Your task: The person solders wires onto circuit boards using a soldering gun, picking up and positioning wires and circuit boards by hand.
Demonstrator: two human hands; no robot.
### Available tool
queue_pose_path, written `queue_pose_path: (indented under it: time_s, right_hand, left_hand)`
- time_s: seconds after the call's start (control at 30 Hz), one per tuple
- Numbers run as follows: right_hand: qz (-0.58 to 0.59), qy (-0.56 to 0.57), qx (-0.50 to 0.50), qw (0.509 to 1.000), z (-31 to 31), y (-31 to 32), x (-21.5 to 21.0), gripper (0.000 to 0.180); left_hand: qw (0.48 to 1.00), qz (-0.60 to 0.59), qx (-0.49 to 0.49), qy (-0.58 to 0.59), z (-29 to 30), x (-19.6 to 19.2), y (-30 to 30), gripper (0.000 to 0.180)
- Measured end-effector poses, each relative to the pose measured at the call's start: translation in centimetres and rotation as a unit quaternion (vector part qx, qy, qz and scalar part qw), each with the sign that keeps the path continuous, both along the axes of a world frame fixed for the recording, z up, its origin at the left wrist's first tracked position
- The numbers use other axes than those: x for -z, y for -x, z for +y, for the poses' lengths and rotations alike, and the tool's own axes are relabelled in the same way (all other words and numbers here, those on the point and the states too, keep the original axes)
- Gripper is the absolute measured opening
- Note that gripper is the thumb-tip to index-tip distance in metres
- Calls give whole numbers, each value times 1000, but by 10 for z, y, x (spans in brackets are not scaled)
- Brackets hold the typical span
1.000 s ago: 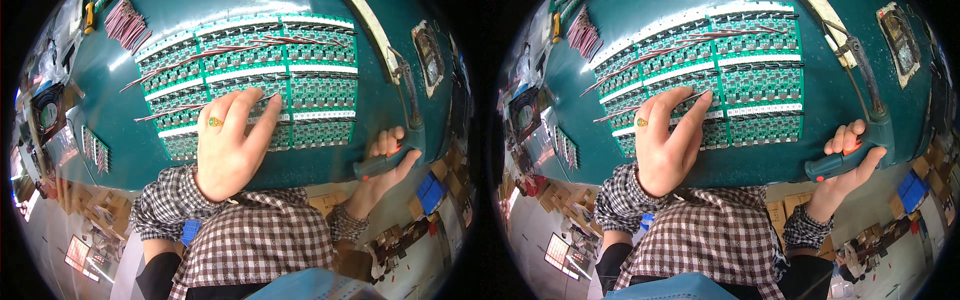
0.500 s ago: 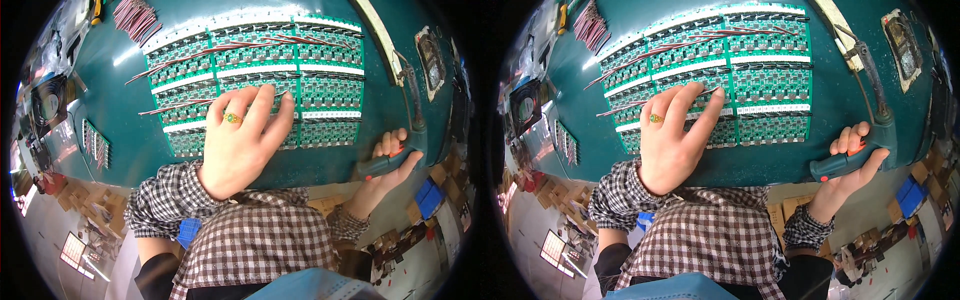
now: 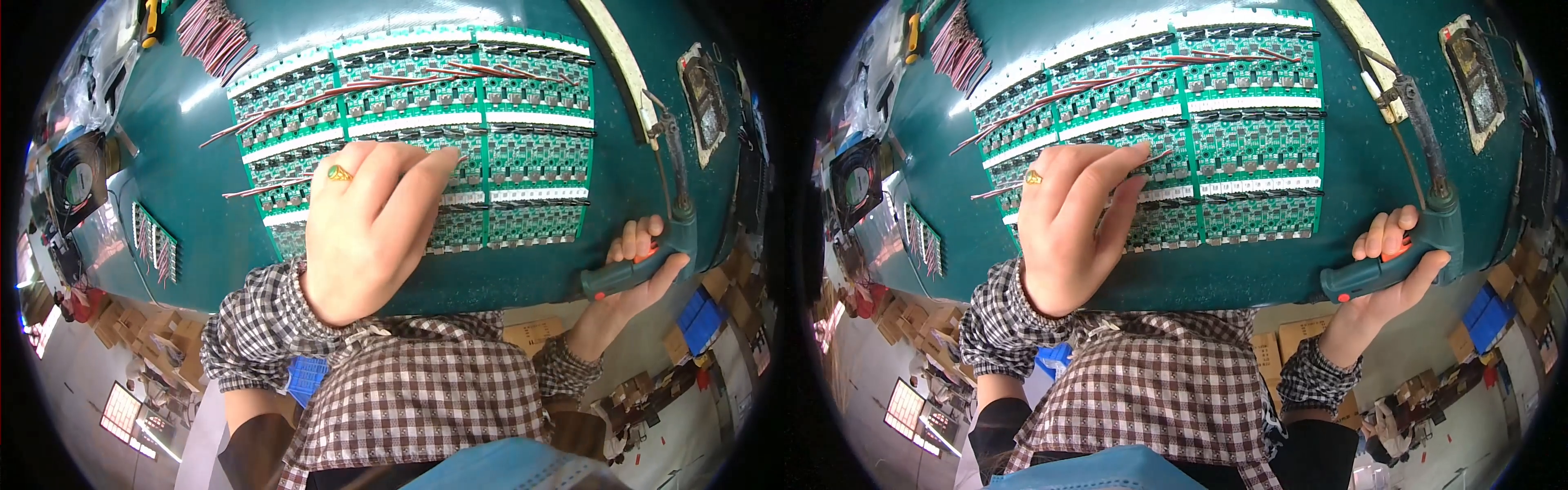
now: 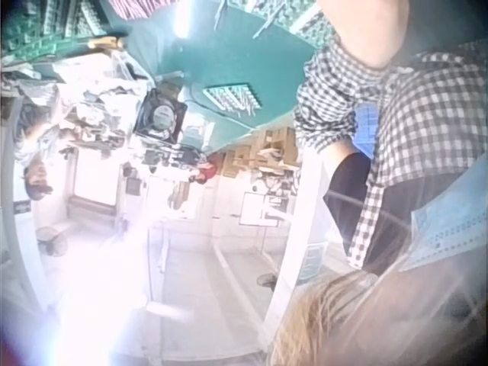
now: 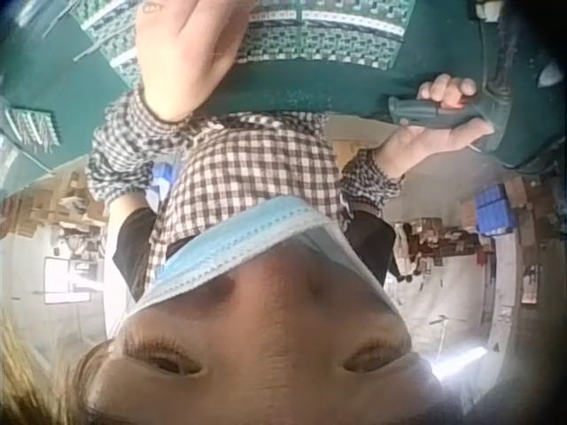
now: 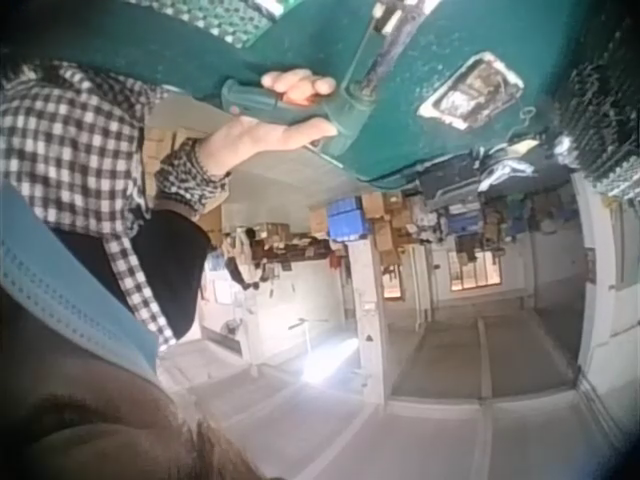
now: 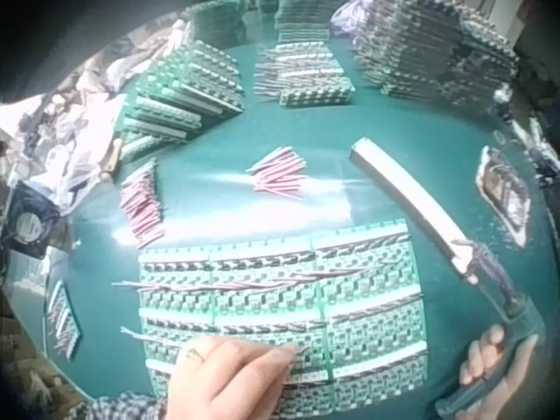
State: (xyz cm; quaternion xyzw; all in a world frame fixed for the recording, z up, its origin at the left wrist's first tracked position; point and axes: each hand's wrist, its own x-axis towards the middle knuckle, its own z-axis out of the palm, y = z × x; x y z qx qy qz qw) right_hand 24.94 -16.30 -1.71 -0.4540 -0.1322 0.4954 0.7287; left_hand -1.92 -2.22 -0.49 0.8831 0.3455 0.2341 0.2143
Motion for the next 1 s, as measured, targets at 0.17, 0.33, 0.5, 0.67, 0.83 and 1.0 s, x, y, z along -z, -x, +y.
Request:
queue_pose_path:
  time_s: [0.17, 0.33, 0.5, 0.67, 0.83, 1.0]
  right_hand:
    - [-10, 3, -3, 1000, 3, 1, -2, 54]
    - [28, 15, 32, 999, -2, 2, -7, 54]
    - [-227, -19, 144, 963, -30, -22, -58, 54]
    - [-483, 22, 300, 822, -21, -38, -90, 44]
    - [-517, 236, 293, 769, 9, -51, -55, 25]
    - [-352, 108, 268, 890, -23, -26, -56, 31]
  left_hand:
    - [997, 32, -24, 70, 3, -2, -1, 20]
    - [993, 10, -44, 110, 6, -3, -6, 13]
    - [992, 15, -50, 118, 6, -13, -15, 12]
    - [990, -14, -46, 133, 2, -13, -16, 9]
    - [990, -22, -54, 129, 3, -16, -13, 9]
    - [992, -5, -46, 119, 4, -21, -15, 10]
